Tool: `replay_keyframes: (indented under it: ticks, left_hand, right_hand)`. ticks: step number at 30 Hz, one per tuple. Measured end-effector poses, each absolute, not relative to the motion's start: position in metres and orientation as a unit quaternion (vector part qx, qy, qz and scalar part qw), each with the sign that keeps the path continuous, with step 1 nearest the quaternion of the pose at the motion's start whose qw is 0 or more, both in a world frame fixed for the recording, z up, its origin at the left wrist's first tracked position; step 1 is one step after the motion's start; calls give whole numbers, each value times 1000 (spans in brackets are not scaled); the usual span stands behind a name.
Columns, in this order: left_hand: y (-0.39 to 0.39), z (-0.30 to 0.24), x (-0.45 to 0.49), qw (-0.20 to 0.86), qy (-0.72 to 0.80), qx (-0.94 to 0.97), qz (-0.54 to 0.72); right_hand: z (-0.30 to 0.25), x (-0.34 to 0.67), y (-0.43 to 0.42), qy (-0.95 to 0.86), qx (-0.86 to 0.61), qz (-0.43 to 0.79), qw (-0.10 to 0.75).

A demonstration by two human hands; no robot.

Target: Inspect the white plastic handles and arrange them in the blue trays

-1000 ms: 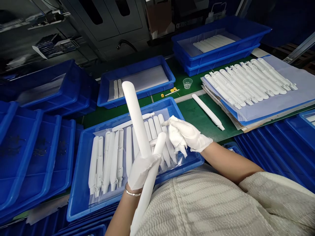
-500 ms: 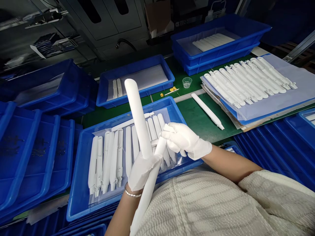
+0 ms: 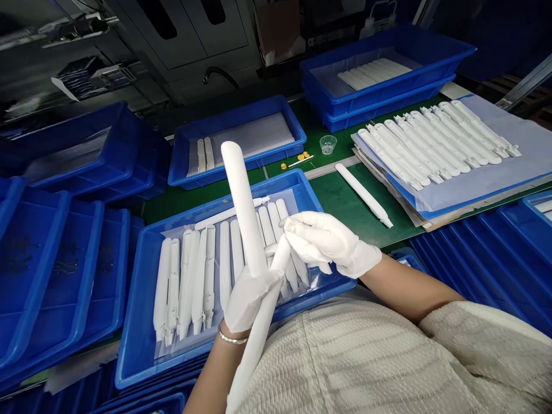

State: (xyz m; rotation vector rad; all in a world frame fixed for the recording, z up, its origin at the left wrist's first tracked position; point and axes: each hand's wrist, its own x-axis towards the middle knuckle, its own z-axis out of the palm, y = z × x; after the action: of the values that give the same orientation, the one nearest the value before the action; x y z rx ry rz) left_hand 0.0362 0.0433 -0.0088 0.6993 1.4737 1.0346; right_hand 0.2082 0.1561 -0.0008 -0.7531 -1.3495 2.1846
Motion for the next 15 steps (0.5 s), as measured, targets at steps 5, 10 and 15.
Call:
replay_keyframes:
  ticks: [5, 10, 15]
  left_hand:
    - [43, -6, 37, 560, 643, 306, 423]
    - [45, -2, 40, 542, 654, 315, 424]
    - [45, -1, 40, 551, 641, 326, 423]
  right_hand:
    - [2, 200, 148, -478, -252, 803, 250]
    - [-4, 196, 148, -503, -298, 776, 237]
    - [-16, 199, 151, -521, -225, 781, 260]
